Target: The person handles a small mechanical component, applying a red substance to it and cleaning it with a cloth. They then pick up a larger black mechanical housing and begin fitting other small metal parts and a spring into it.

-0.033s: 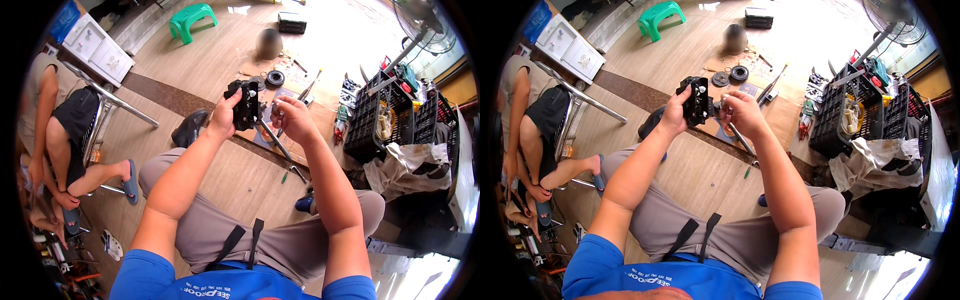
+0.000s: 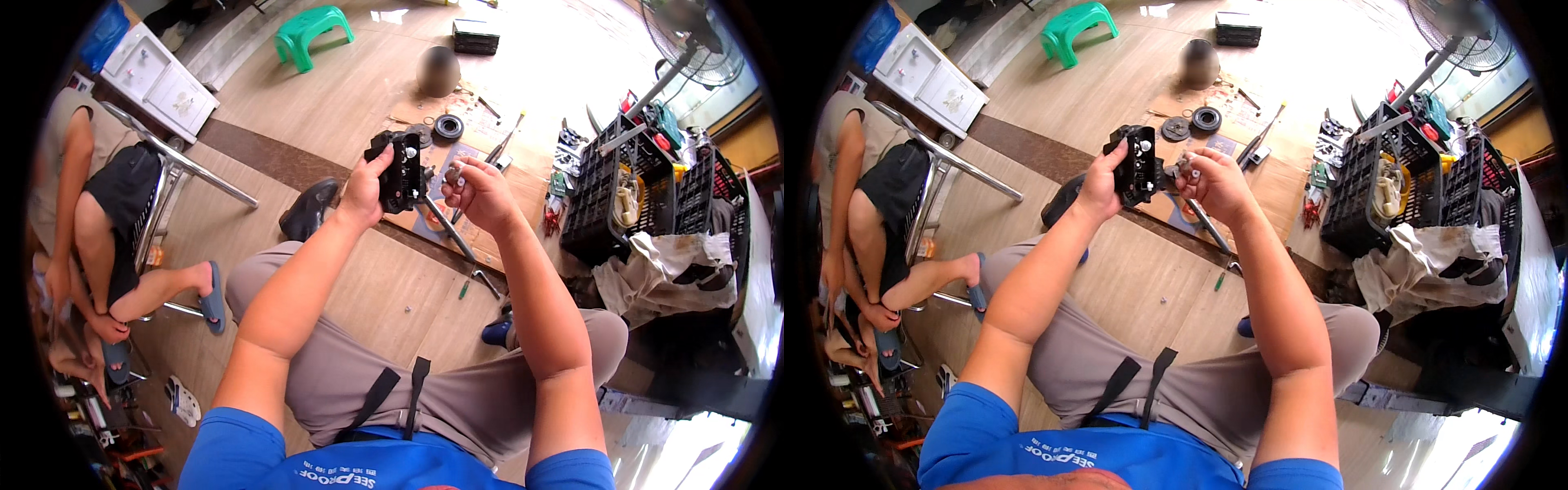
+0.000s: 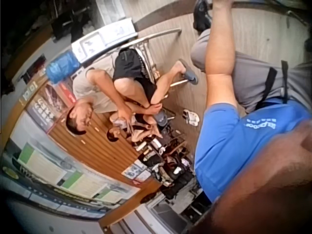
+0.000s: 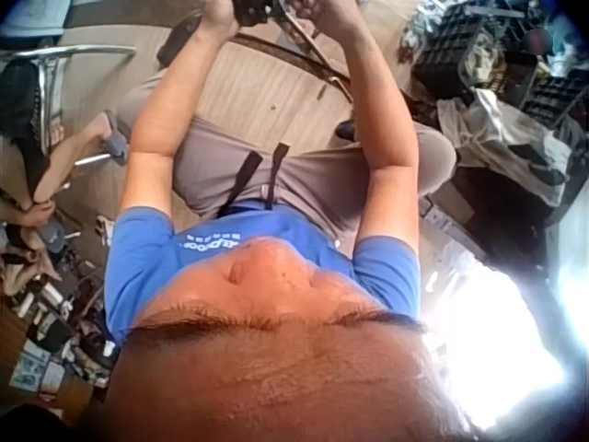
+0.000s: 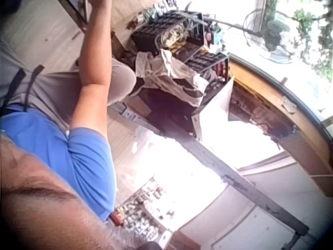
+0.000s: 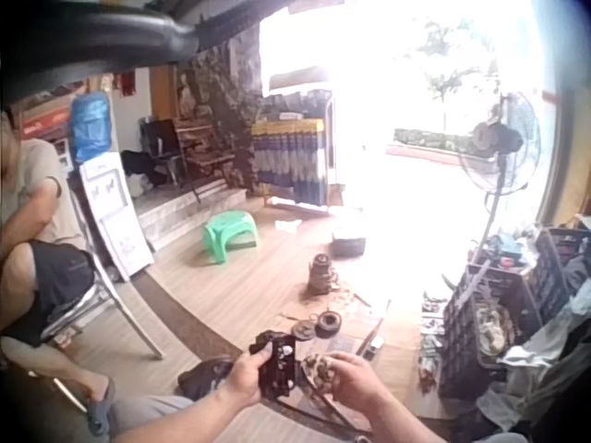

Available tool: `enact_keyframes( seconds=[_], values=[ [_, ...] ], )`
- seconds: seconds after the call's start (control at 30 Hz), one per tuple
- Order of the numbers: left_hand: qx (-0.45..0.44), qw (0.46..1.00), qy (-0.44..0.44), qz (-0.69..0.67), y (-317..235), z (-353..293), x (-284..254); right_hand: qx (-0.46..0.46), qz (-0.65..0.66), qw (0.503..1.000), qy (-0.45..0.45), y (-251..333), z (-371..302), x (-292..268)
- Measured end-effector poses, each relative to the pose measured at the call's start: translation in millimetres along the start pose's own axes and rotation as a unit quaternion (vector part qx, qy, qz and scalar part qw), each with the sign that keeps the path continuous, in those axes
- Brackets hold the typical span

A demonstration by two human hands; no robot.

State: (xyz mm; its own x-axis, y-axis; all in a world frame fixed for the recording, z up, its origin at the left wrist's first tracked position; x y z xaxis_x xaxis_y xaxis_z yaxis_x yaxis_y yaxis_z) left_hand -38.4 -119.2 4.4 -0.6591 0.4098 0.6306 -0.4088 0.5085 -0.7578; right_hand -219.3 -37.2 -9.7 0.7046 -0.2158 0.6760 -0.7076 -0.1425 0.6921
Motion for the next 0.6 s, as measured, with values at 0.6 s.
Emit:
enact_keyframes(
  seconds=[0.6],
  values=[
    [0.333,0.568,-0.069,0.75,70.5,9.8,29.8,-0.114,0.266,0.957,-0.033,-102.7,41.9,-26.8]
  ],
)
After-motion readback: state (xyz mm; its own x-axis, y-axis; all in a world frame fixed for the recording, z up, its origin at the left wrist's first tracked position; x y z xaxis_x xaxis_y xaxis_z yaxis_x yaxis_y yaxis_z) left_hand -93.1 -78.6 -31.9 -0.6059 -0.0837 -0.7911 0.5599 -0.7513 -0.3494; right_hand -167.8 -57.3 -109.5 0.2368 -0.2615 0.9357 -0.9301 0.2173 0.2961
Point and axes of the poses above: each hand's wrist, its own z-axis towards the middle knuckle, its own x-axis out of the palm, y = z × x, the point moved 2 cm from there along z, towards the middle knuckle, and after that the axes turned 1 degree about -x, right-handed, at the moved point
